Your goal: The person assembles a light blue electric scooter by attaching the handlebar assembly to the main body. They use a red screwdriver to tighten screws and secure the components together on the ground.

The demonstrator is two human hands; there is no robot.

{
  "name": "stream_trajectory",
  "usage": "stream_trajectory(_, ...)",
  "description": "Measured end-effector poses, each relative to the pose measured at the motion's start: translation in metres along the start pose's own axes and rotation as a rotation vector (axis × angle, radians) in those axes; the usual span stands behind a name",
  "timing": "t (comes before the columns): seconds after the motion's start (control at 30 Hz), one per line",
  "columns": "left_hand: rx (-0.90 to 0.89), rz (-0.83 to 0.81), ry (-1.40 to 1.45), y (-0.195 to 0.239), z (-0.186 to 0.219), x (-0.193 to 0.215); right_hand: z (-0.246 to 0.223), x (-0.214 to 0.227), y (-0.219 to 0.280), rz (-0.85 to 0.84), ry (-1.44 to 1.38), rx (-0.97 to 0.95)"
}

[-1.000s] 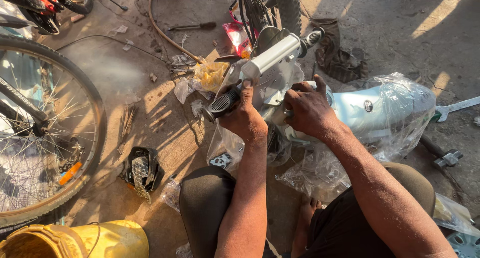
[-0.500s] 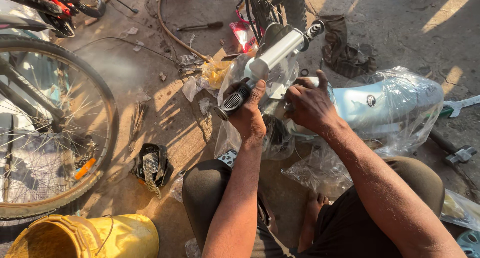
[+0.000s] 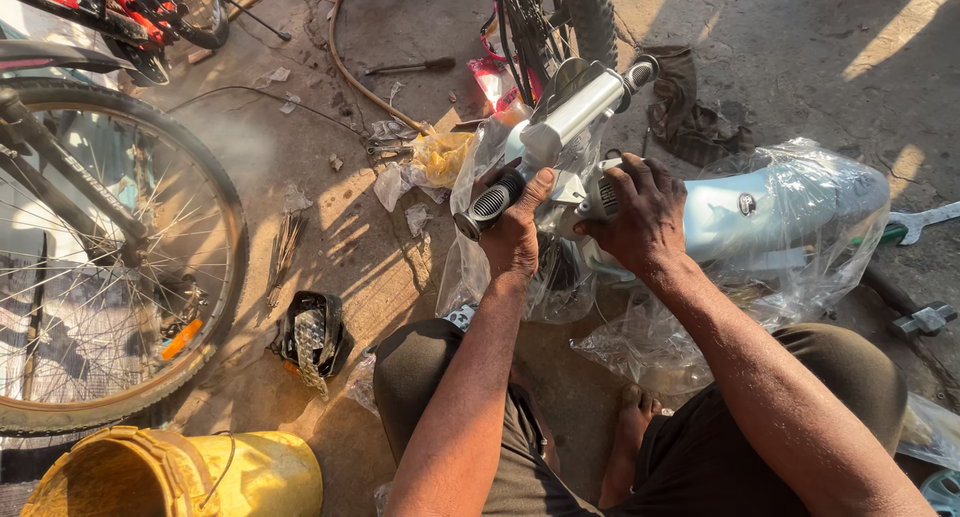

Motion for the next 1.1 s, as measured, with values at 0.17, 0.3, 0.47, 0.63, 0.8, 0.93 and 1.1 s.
stream_trajectory(0.17,-0.051,-0.058,-0.13,0.008,0.01,-0.004,-0.003,-0.004,-0.004,-0.024,0.024,0.005)
stream_trajectory(0.3,-0.206,-0.045,-0.33,0.026,0.016,-0.008,-0.005,-0.015,0.001,0.01,0.07,0.038)
stream_trajectory(0.47,-0.268,-0.055,-0.374,0.025,0.014,-0.008,-0.003,-0.021,0.004,0.074,0.024,0.06)
stream_trajectory(0.63,-0.28,-0.061,-0.203,0.035,0.011,-0.009,-0.007,-0.018,0.004,0.162,-0.001,0.112)
stream_trajectory(0.8,-0.218,-0.019,-0.233,0.027,-0.002,-0.003,-0.007,-0.027,0.006,0.076,0.043,0.085)
stream_trajectory(0.93,-0.21,-0.038,-0.273,0.024,-0.003,-0.002,-0.008,-0.025,0.006,0.047,0.033,0.055)
stream_trajectory(1.1,-0.197,-0.039,-0.198,0.024,0.002,-0.005,-0.01,-0.016,-0.003,-0.039,0.041,0.024)
Point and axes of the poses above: each hand's wrist, its own y-axis away from the middle knuckle, its own x-axis out of the back of the hand, z = x × y, the point moved 3 cm from there along -y, towards the middle knuckle, and after that the axes turned 6 degrees about -x, right-handed, at the moved point
